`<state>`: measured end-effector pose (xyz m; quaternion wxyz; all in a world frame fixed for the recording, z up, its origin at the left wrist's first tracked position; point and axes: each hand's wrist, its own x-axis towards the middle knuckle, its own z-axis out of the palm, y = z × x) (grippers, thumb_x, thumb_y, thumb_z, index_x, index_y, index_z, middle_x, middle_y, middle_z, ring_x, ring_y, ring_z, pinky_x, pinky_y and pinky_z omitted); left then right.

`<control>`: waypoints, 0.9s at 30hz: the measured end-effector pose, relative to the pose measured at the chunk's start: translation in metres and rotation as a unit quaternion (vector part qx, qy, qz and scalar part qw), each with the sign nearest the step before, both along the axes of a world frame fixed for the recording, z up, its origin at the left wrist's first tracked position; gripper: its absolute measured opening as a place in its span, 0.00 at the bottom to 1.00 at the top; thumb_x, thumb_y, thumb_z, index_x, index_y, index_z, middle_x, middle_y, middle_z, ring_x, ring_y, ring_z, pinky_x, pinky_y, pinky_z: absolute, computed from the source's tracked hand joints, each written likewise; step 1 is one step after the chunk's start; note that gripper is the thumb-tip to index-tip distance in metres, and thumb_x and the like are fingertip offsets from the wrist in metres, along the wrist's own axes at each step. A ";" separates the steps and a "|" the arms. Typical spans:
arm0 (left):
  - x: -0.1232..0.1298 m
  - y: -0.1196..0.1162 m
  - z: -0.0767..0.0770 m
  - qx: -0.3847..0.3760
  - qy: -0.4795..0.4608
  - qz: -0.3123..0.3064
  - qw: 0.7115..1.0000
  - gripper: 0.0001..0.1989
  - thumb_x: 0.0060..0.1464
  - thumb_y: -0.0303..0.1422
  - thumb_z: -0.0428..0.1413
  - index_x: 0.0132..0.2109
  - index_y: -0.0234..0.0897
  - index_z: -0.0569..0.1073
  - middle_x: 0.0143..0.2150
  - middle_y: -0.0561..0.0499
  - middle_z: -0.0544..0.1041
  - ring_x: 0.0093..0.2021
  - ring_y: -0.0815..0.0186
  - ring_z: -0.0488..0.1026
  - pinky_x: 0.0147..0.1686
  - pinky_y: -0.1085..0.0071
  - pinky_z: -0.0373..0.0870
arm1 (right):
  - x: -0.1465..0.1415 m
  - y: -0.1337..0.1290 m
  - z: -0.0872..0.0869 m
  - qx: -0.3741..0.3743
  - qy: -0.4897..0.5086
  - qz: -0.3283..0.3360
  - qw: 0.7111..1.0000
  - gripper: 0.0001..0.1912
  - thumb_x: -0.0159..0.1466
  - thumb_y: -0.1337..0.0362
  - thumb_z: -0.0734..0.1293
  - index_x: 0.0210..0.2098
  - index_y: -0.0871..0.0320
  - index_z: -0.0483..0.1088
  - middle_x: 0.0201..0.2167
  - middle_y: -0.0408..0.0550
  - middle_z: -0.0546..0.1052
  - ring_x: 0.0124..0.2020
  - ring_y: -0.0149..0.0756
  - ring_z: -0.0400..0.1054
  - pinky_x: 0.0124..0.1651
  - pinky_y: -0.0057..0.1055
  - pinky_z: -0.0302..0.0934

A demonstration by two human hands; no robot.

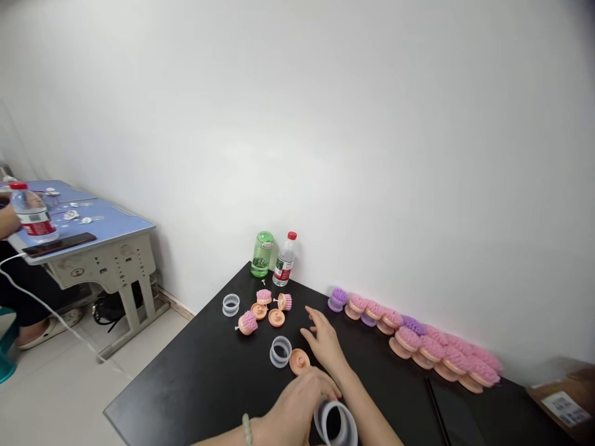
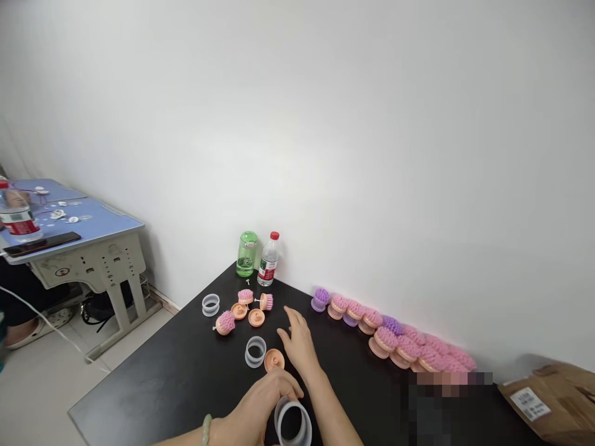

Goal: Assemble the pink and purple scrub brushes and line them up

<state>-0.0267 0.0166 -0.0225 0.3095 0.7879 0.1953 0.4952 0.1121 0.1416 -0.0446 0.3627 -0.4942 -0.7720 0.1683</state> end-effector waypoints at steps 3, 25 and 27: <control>0.003 0.008 -0.014 0.000 -0.023 -0.017 1.000 0.27 0.59 0.60 0.44 0.43 0.39 0.67 0.43 0.39 0.77 0.42 0.57 0.75 0.44 0.63 0.71 | -0.027 0.032 0.005 -0.007 -0.021 0.028 0.999 0.35 0.57 0.75 0.64 0.64 0.53 0.63 0.64 0.54 0.66 0.64 0.49 0.61 0.59 0.50 0.64; 0.000 0.004 0.012 -0.303 -0.047 0.038 0.951 0.22 0.42 0.41 0.70 0.40 0.38 0.70 0.40 0.52 0.65 0.36 0.67 0.65 0.34 0.72 0.65 | 0.093 -0.132 0.051 -0.097 0.264 0.004 0.960 0.23 0.62 0.53 0.70 0.55 0.52 0.71 0.50 0.54 0.74 0.47 0.45 0.74 0.48 0.35 0.71; 0.000 0.006 0.009 -0.294 -0.034 0.034 0.954 0.24 0.42 0.44 0.70 0.41 0.37 0.71 0.41 0.52 0.65 0.35 0.67 0.64 0.35 0.72 0.64 | 0.095 -0.146 0.042 -0.085 0.252 0.007 0.964 0.22 0.63 0.54 0.70 0.54 0.52 0.70 0.51 0.54 0.74 0.51 0.47 0.73 0.52 0.35 0.70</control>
